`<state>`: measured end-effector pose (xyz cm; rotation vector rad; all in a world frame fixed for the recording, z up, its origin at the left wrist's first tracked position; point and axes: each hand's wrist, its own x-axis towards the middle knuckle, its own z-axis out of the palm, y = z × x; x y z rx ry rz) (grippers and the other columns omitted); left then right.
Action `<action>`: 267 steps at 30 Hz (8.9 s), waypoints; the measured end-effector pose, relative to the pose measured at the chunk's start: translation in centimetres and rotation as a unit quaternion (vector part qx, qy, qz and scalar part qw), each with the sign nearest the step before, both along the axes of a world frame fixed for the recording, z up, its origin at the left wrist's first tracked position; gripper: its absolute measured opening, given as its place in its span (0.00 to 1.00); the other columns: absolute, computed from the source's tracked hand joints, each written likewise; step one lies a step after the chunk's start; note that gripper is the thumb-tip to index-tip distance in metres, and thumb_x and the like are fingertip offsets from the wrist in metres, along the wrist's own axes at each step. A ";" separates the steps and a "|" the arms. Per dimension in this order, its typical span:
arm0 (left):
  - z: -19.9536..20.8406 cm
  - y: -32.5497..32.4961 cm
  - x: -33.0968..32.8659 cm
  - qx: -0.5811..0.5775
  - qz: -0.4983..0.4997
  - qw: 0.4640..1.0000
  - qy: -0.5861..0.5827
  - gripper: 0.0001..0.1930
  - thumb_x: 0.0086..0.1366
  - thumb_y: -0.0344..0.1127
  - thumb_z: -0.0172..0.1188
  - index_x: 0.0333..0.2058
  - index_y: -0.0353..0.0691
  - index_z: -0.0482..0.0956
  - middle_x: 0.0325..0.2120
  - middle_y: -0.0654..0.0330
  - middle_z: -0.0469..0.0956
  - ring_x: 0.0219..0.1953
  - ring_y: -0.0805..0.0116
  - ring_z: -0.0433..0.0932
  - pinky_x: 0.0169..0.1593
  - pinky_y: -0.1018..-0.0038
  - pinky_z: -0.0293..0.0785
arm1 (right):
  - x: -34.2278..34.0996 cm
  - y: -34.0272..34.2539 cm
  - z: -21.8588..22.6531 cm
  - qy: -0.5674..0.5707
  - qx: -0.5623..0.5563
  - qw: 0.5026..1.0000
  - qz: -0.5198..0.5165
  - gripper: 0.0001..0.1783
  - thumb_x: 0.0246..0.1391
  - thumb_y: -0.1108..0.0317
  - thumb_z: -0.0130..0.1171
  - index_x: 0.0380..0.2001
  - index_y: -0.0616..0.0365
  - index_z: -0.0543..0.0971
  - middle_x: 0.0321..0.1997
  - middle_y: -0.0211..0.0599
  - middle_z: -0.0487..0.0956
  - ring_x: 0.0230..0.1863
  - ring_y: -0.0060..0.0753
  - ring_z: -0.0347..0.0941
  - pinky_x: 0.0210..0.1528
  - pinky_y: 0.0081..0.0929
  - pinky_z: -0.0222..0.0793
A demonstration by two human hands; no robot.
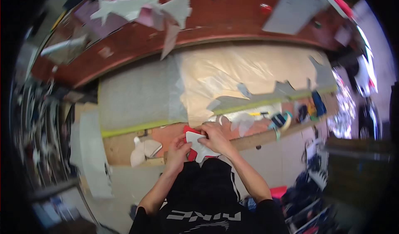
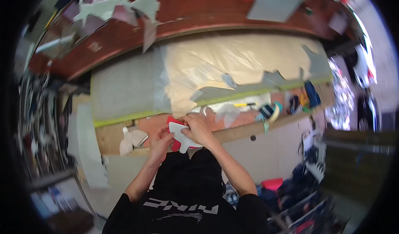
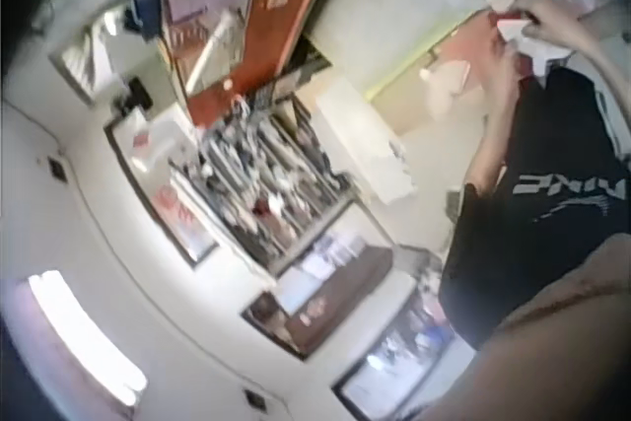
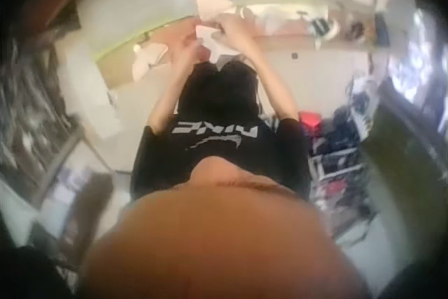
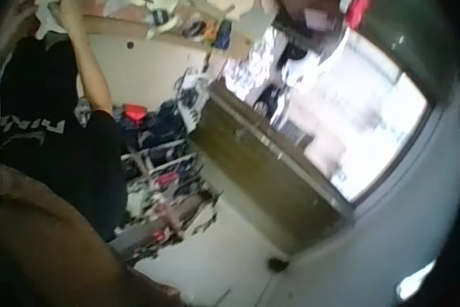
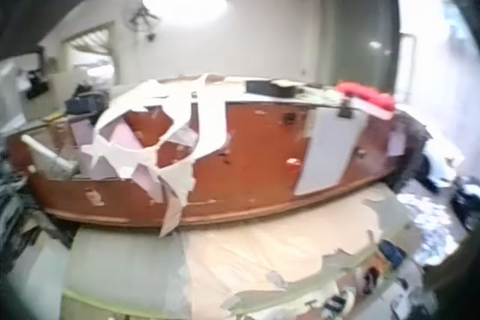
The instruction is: The person retrieves a roll of white material from a shelf and unrolls it on a workbench. They use a red template and scissors to cut a shape from the material. The person then handles a small beige piece, marking it with a yellow pen before placing it on a shelf.
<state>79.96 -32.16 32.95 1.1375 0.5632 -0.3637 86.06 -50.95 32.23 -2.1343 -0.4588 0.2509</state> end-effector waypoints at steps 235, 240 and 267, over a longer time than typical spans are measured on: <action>7.9 -29.1 16.2 0.072 -0.264 0.948 -0.164 0.17 0.72 0.43 0.55 0.42 0.33 0.82 0.30 0.68 0.81 0.32 0.83 0.75 0.33 0.80 0.71 | 13.4 -35.7 13.0 0.135 0.026 0.989 0.052 0.16 0.54 0.61 0.65 0.34 0.66 0.80 0.22 0.36 0.77 0.27 0.29 0.75 0.33 0.28 0.70; 5.7 -33.9 22.4 0.077 -0.225 0.957 -0.164 0.17 0.73 0.43 0.55 0.41 0.33 0.83 0.29 0.68 0.81 0.27 0.83 0.75 0.31 0.81 0.72 | 17.5 -40.2 11.0 0.162 0.040 0.986 -0.005 0.14 0.59 0.62 0.61 0.35 0.65 0.81 0.21 0.36 0.76 0.27 0.21 0.73 0.32 0.26 0.68; -0.7 -36.5 33.0 0.575 -0.233 0.746 -0.244 0.25 0.57 0.61 0.64 0.37 0.43 0.86 0.20 0.47 0.81 0.26 0.48 0.82 0.33 0.58 0.77 | 25.4 -36.6 -1.0 -0.073 0.180 0.968 -0.162 0.08 0.48 0.69 0.65 0.23 0.64 0.80 0.19 0.35 0.80 0.21 0.19 0.74 0.25 0.22 0.68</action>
